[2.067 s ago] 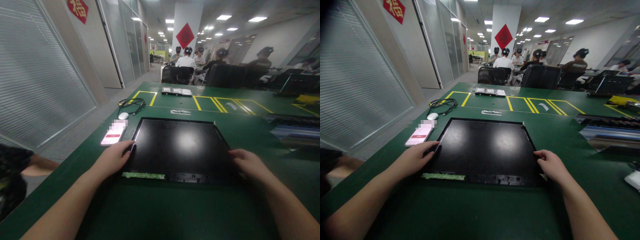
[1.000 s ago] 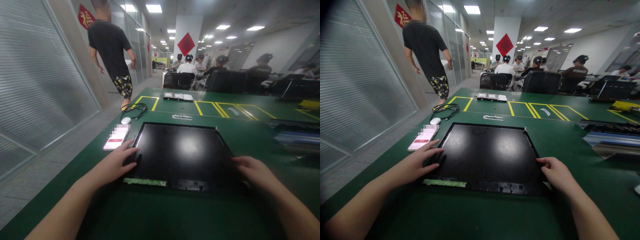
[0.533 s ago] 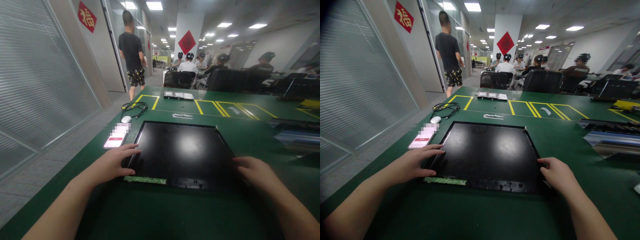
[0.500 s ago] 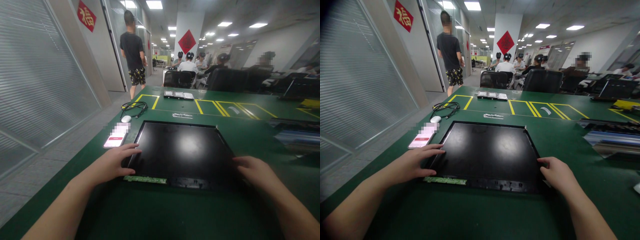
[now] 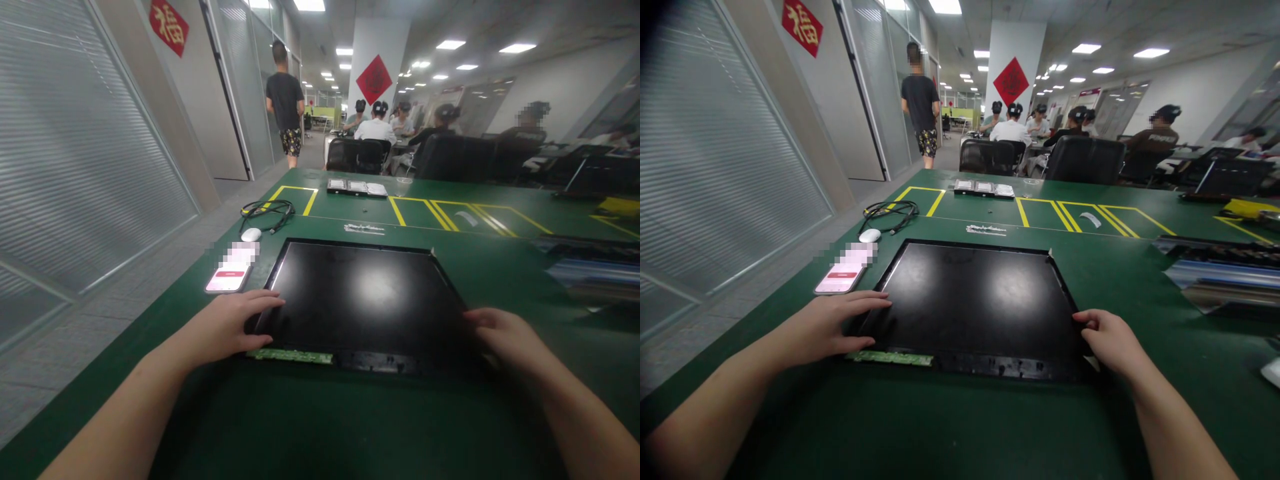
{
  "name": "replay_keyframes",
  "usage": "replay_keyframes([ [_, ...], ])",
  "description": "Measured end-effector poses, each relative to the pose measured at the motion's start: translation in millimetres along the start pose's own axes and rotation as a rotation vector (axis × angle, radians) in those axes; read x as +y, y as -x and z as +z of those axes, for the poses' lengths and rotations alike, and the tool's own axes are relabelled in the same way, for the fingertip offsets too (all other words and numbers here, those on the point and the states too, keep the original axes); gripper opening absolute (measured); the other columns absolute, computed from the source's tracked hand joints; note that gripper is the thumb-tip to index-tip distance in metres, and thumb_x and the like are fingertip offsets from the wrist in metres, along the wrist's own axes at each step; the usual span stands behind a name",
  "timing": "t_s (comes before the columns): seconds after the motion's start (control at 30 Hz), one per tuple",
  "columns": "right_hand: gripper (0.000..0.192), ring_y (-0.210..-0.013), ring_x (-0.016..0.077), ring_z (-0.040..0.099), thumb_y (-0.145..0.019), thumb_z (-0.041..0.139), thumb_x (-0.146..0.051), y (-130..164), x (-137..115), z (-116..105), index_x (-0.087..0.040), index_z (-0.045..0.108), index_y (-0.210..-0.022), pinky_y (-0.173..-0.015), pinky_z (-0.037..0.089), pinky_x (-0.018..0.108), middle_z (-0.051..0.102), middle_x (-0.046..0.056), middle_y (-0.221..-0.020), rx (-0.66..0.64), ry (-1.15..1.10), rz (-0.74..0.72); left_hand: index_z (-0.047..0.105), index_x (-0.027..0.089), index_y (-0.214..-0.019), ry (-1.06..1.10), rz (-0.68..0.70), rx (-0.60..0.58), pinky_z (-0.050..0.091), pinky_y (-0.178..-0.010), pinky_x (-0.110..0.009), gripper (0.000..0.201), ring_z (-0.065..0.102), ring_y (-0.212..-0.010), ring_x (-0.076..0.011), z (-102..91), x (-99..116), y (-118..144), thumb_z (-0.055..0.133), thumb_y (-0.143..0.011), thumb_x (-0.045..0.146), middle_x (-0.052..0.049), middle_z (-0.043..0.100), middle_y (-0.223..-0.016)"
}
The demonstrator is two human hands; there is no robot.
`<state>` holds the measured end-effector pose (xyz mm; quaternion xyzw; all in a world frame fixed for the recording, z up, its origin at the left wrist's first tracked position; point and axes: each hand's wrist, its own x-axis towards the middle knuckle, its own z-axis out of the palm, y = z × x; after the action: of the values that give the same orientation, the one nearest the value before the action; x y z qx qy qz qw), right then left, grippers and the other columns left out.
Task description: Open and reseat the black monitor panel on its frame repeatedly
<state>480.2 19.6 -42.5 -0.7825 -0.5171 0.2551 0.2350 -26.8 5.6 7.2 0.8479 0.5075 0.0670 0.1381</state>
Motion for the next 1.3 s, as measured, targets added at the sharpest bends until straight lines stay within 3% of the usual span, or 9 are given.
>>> replay_keyframes([
  [0.6, 0.039, -0.067, 0.0191, 0.067, -0.060, 0.054, -0.010, -2.4, 10.7, 5.9, -0.017, 0.070, -0.095, -0.061, 0.052, 0.029, 0.073, 0.008, -0.080, -0.092, -0.238, 0.049, 0.065, 0.029, -0.132, 0.014, -0.004, 0.010, 0.046, -0.104, -0.046, 0.057, 0.063, -0.123, -0.0333, 3.3, -3.8, -0.8, 0.072, -0.078, 0.042, -0.006, 0.068, -0.137],
  [0.8, 0.037, -0.064, 0.0187, 0.065, -0.063, 0.052, -0.009, -1.1, 2.7, 3.6, -0.015, 0.067, -0.096, -0.059, 0.051, 0.030, 0.071, 0.010, -0.083, -0.086, -0.163, 0.079, 0.064, 0.031, -0.132, 0.026, -0.021, 0.027, 0.045, -0.105, -0.047, 0.058, 0.061, -0.125, -0.0328, 6.2, -6.5, 0.3, 0.072, -0.078, 0.048, -0.005, 0.068, -0.137],
  [0.97, 0.031, -0.073, 0.0215, 0.068, -0.069, 0.052, -0.010, 3.9, -8.8, 0.2, -0.015, 0.069, -0.095, -0.067, 0.052, 0.033, 0.072, 0.010, -0.085, -0.047, 0.013, 0.038, 0.067, 0.025, -0.127, 0.076, -0.132, 0.149, 0.049, -0.101, -0.047, 0.052, 0.065, -0.118, -0.0327, 9.9, -10.6, -3.2, 0.058, -0.085, 0.055, -0.008, 0.070, -0.132],
  [1.17, 0.025, -0.083, 0.0247, 0.069, -0.072, 0.055, -0.015, 6.2, -12.3, 0.9, -0.019, 0.073, -0.090, -0.075, 0.051, 0.036, 0.074, 0.009, -0.090, 0.038, 0.172, -0.059, 0.053, 0.015, -0.143, 0.141, -0.271, 0.179, 0.038, -0.109, -0.055, 0.062, 0.054, -0.132, -0.0376, 19.3, -12.9, -7.8, 0.053, -0.089, 0.045, -0.020, 0.058, -0.146],
  [1.3, 0.028, -0.084, 0.0251, 0.069, -0.072, 0.056, -0.017, 4.0, -8.3, 3.7, -0.022, 0.073, -0.093, -0.074, 0.052, 0.036, 0.075, 0.008, -0.093, 0.057, 0.162, -0.073, 0.049, 0.018, -0.147, 0.240, -0.310, 0.191, 0.038, -0.110, -0.055, 0.061, 0.052, -0.135, -0.0371, 22.4, -9.6, -8.1, 0.052, -0.089, 0.035, -0.017, 0.056, -0.148],
])
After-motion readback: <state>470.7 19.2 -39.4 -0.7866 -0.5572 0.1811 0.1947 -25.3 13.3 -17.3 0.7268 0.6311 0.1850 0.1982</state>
